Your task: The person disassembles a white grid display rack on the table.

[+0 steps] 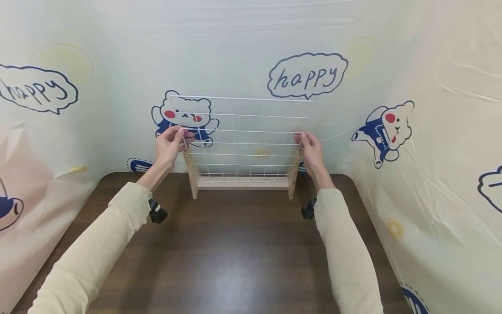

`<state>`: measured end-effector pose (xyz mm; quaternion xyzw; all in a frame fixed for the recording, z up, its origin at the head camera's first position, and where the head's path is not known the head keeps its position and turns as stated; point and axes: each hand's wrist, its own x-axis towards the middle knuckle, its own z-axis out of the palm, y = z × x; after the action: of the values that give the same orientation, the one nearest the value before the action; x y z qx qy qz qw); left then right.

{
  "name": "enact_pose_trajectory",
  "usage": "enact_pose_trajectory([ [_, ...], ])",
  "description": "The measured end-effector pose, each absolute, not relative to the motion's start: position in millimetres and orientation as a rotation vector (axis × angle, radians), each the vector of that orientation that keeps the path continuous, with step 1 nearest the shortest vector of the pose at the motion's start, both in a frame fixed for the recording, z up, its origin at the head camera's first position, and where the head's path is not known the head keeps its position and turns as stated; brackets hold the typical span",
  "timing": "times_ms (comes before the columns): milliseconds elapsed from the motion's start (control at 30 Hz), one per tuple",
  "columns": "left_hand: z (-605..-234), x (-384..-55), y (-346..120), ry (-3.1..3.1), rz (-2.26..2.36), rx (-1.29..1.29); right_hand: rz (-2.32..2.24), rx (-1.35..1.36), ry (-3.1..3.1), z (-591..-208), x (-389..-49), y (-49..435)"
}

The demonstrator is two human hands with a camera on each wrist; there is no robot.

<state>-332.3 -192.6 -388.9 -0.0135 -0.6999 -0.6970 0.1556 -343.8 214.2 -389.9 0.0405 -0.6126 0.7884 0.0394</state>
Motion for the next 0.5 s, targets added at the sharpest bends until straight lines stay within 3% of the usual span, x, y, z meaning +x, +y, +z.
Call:
enact_pose_trajectory([
  [500, -389.3, -333.8, -193.2, -2.036, -1.97, -0.036, 2.316, 0.154, -1.908, -393.2, -344.6, 214.7],
])
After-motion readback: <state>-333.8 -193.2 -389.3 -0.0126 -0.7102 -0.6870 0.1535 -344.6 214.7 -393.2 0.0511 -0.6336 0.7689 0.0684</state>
